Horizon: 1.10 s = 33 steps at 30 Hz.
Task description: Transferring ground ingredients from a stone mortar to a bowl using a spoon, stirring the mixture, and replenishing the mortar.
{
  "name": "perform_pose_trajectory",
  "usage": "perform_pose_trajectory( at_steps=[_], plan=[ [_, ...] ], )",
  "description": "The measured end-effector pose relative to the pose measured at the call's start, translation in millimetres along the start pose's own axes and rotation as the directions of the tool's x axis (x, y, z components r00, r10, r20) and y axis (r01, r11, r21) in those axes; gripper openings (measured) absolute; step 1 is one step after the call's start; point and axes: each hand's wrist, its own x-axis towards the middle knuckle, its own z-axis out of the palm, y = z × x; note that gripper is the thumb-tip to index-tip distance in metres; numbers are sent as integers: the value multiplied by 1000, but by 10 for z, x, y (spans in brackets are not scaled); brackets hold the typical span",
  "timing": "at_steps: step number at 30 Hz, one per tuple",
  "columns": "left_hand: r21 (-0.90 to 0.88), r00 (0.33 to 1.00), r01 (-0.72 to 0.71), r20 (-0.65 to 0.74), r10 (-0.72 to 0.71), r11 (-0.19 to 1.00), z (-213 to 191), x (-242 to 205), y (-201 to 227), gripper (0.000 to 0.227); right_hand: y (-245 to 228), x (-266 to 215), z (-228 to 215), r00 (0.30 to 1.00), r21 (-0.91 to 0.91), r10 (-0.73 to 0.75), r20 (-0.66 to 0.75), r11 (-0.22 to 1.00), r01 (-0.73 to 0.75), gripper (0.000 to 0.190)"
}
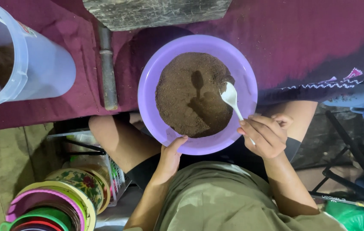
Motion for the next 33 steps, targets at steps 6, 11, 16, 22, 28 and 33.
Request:
perform_pose_trajectory(
  at_steps=[6,11,16,22,28,33],
  plan=[
    [-18,1000,-6,2,6,1000,-17,-6,-35,24,-33,-9,-3,995,74,61,-79,996,-55,11],
    [-31,1000,-29,2,29,999,-68,81,-114,23,1,-119,16,994,86,87,-67,993,-81,9],
    [-51,999,-35,3,36,998,63,-12,-30,25,-28,-113,-5,980,129,190,-56,975,-181,14],
    [-36,1000,-8,-22,7,999,110,-50,50,31,-48,-93,36,983,131,179,-37,976,-172,13],
    [-41,998,-2,-69,-1,999,5,1,-51,35,-41,-93,35,982,158,188,-29,971,-181,16],
    [-14,1000,2,-25,-3,1000,-54,53,-95,38,-93,46,93,996,121,67,-61,991,-59,7]
  ],
)
